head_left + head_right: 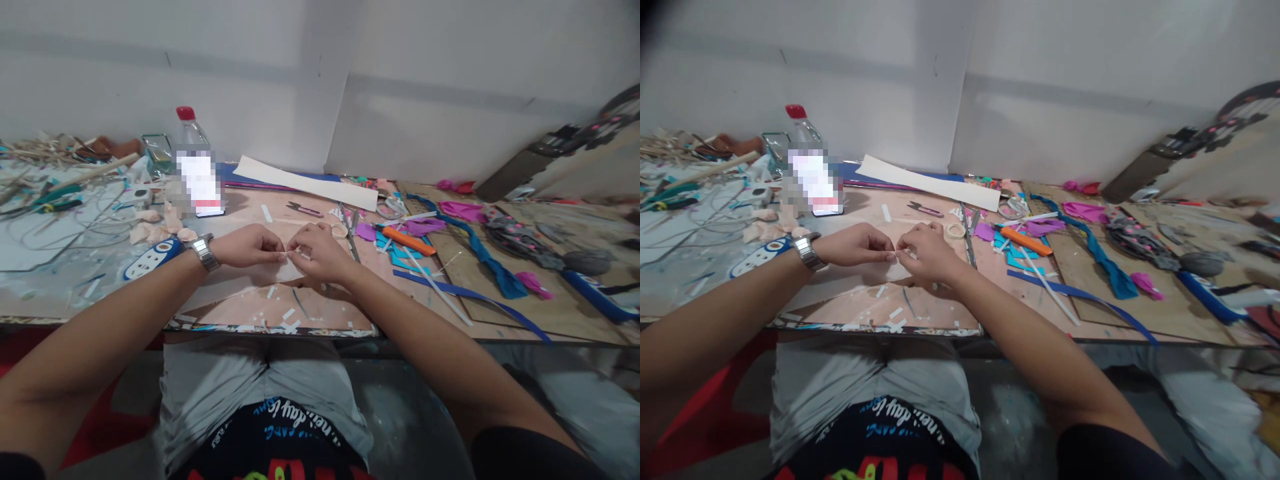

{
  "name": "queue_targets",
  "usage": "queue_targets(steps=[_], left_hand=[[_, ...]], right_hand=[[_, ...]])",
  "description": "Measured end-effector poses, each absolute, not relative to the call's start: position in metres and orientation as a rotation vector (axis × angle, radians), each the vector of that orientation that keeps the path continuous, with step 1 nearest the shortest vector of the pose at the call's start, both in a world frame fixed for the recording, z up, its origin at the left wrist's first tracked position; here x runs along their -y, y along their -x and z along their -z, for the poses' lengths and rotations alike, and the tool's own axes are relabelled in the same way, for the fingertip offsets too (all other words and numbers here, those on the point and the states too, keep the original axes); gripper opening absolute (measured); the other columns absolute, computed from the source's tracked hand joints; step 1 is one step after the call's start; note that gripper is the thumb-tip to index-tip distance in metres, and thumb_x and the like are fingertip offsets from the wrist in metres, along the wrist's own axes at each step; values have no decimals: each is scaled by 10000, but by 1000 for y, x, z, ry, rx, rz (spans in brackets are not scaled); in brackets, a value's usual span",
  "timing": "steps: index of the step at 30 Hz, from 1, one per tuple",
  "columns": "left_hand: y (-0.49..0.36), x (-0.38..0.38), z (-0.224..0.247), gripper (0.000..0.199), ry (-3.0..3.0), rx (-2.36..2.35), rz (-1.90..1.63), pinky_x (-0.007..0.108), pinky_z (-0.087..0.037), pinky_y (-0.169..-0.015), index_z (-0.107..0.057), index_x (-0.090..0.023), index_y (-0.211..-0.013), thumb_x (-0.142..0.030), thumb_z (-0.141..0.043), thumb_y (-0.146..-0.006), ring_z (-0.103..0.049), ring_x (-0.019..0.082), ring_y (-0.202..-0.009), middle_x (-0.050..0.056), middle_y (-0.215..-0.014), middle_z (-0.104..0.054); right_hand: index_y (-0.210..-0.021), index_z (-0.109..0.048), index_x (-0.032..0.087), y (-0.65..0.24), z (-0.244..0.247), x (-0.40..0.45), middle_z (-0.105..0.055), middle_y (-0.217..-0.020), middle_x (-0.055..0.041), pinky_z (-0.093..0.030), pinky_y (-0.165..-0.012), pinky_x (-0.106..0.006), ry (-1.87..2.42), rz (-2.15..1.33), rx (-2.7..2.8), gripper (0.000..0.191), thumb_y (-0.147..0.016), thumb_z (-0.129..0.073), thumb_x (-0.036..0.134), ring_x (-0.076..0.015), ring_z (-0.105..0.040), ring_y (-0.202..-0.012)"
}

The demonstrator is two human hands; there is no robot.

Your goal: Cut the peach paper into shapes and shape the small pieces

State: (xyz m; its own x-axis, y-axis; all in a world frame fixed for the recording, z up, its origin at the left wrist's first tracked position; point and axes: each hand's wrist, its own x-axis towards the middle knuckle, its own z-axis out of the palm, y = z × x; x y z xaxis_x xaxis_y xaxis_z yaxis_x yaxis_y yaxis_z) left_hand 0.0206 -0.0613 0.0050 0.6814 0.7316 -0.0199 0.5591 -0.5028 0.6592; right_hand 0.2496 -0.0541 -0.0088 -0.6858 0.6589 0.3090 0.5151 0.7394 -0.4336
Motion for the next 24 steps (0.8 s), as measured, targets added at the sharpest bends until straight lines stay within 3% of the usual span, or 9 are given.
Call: queue_targets(steps=[13, 24], left_hand=[[-12, 56, -4, 354, -2266, -986, -233, 241, -288, -567, -643, -150, -783, -469, -590, -927, -407, 103, -598, -28, -646, -511], [-16, 59, -4, 441, -2184, -994, -232, 240, -289, -548, -679, -143, -776, -570, -655, -883, -436, 106, -586, -8, -644, -584]], right_hand=[[-905, -718, 164, -250, 6, 54, -762, -915, -59, -254, -987, -439, 908, -429, 2548, 144, -882, -588, 222, -234, -638, -974], [-902, -709, 174, -248, 10, 57, -766, -927, -60, -264, -964, -418, 886, -464, 2526, 132, -888, -622, 272, -223, -640, -934]])
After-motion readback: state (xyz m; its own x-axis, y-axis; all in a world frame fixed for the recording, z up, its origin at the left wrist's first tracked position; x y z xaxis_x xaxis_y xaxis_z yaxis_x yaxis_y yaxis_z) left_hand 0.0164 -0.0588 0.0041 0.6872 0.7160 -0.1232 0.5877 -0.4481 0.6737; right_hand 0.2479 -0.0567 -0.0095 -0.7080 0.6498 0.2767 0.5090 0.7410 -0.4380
